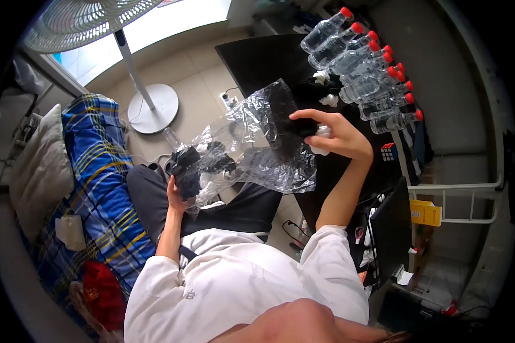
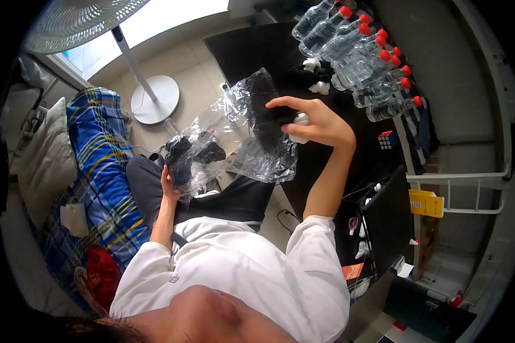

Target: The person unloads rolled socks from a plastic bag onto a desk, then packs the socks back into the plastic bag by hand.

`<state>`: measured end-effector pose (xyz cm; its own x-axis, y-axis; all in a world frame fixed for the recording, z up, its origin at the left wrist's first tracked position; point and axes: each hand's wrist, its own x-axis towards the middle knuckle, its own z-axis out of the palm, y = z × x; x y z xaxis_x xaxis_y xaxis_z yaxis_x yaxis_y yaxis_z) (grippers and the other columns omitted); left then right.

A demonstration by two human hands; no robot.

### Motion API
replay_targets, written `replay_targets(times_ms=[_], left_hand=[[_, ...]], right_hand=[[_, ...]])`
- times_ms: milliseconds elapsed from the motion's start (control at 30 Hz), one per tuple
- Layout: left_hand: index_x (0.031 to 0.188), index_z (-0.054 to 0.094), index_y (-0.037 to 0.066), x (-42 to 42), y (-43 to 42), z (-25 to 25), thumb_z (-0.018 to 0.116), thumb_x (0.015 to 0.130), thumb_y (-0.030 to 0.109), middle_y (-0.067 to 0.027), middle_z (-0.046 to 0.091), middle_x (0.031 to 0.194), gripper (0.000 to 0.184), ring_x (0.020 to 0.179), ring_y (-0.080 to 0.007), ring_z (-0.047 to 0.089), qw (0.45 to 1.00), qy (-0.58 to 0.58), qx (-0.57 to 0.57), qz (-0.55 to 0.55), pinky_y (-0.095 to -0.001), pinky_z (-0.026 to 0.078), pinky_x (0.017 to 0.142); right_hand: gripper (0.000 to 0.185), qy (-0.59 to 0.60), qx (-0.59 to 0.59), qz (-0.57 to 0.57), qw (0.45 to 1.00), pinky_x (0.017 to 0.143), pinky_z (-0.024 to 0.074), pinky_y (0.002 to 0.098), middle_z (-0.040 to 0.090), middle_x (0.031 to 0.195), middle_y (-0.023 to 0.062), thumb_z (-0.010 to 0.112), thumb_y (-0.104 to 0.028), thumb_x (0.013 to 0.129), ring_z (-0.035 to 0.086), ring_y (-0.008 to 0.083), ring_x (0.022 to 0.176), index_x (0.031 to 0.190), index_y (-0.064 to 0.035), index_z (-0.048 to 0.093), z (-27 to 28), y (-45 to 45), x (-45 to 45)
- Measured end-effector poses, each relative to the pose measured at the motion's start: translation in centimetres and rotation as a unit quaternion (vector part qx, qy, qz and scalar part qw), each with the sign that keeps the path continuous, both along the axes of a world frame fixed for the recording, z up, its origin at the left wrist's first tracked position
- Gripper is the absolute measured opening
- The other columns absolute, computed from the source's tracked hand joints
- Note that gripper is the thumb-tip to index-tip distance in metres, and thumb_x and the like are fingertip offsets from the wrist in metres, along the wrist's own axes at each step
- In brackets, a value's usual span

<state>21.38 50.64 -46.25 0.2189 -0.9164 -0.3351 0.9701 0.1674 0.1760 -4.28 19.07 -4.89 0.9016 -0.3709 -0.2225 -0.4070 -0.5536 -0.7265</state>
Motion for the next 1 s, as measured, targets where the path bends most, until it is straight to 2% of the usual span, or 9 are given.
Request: replay_targets(times_ms=[67,200,500,600,700,767,833,900,1000], left_hand=[[0.143,0.056,0.005,-0.1,0.1,0.1,0.057,0.102,0.046,-0.0138,0.067,0.135,0.057,0.118,-0.03,0.068,1.0,-0.013,0.003,0.005,-0.0446,0.054,0.103],[0.143,0.056,0.005,0.2,0.1,0.4,0.056,0.102,0.046,-0.0137,0.067,0.135,0.058,0.119,-0.03,0.067,1.0,-0.011,-0.012,-0.002,-0.0441,0.053,0.104],[0.141,0.059,0.008,0.0,0.1,-0.3,0.055,0.101,0.05,-0.0115,0.067,0.135,0.059,0.122,-0.0304,0.065,0.999,-0.016,0.029,-0.021,-0.0474,0.05,0.108],[0.141,0.06,0.008,0.2,0.1,-1.7,0.054,0.101,0.052,-0.012,0.067,0.136,0.06,0.123,-0.0304,0.065,0.999,-0.015,0.037,-0.009,-0.0469,0.05,0.109],[0.141,0.06,0.009,0.3,-0.1,-2.0,0.052,0.101,0.053,-0.0122,0.066,0.137,0.06,0.124,-0.0309,0.065,1.0,-0.005,0.024,-0.002,-0.047,0.05,0.108],[0.137,0.062,0.011,0.2,-0.2,-0.6,0.054,0.102,0.05,-0.0085,0.07,0.13,0.053,0.117,-0.0275,0.068,0.998,-0.014,0.051,0.015,-0.0443,0.054,0.102],[0.137,0.062,0.011,0.3,-0.2,-0.4,0.053,0.102,0.051,-0.0082,0.07,0.13,0.054,0.116,-0.0282,0.069,0.999,-0.001,0.046,0.018,-0.0454,0.054,0.102],[0.138,0.062,0.011,0.2,-0.4,0.5,0.054,0.101,0.054,-0.0084,0.07,0.129,0.057,0.116,-0.0291,0.068,0.999,0.016,0.029,0.013,-0.0465,0.054,0.102],[0.138,0.062,0.011,0.2,-0.4,0.7,0.055,0.1,0.057,-0.0088,0.071,0.128,0.06,0.115,-0.0299,0.068,0.999,0.004,0.035,0.008,-0.0473,0.054,0.102]], right_hand=[[0.077,-0.046,-0.016,0.007,0.999,0.093,0.0546,0.035,0.067,0.131,0.018,0.08,-0.022,0.079,0.071,0.0248,0.105,0.15,-0.0131,0.052,-0.9,0.3,0.6],[0.084,-0.044,-0.059,-0.024,0.997,0.09,0.0561,0.0342,0.066,0.132,0.018,0.087,-0.029,0.077,0.071,0.0244,0.104,0.151,-0.0143,0.051,-0.7,0.0,-0.1],[0.066,-0.046,-0.006,0.005,0.999,0.085,0.0575,0.0329,0.069,0.125,0.0132,0.081,-0.018,0.086,0.071,0.0193,0.097,0.147,-0.0133,0.056,-1.8,0.1,1.3],[0.052,-0.108,-0.078,-0.1,0.986,0.082,0.057,0.0312,0.072,0.12,0.0112,0.077,-0.016,0.089,0.071,0.0176,0.096,0.139,-0.0115,0.063,-2.1,-1.5,0.5],[0.044,-0.202,-0.172,-0.282,0.922,0.082,0.058,0.0356,0.069,0.122,0.0112,0.073,-0.013,0.091,0.07,0.0177,0.094,0.134,-0.0097,0.064,-4.2,-3.5,0.8],[0.055,-0.142,-0.361,-0.264,0.883,0.101,0.0509,0.0462,0.06,0.134,0.0174,0.076,-0.014,0.087,0.062,0.0345,0.116,0.139,-0.0136,0.06,-6.6,-5.8,0.1],[0.065,-0.05,-0.427,-0.276,0.86,0.11,0.0427,0.0507,0.049,0.147,0.0207,0.079,-0.019,0.085,0.052,0.0437,0.127,0.145,-0.0215,0.056,-9.6,-7.2,-0.7],[0.068,-0.033,-0.37,-0.265,0.89,0.114,0.0384,0.0495,0.04,0.156,0.0212,0.079,-0.024,0.085,0.047,0.0451,0.134,0.148,-0.0279,0.053,-11.0,-7.6,-0.6],[0.069,0.022,-0.415,-0.226,0.881,0.114,0.0384,0.0485,0.044,0.154,0.0164,0.08,-0.027,0.084,0.047,0.0417,0.131,0.148,-0.0296,0.054,-12.3,-7.6,-0.2]])
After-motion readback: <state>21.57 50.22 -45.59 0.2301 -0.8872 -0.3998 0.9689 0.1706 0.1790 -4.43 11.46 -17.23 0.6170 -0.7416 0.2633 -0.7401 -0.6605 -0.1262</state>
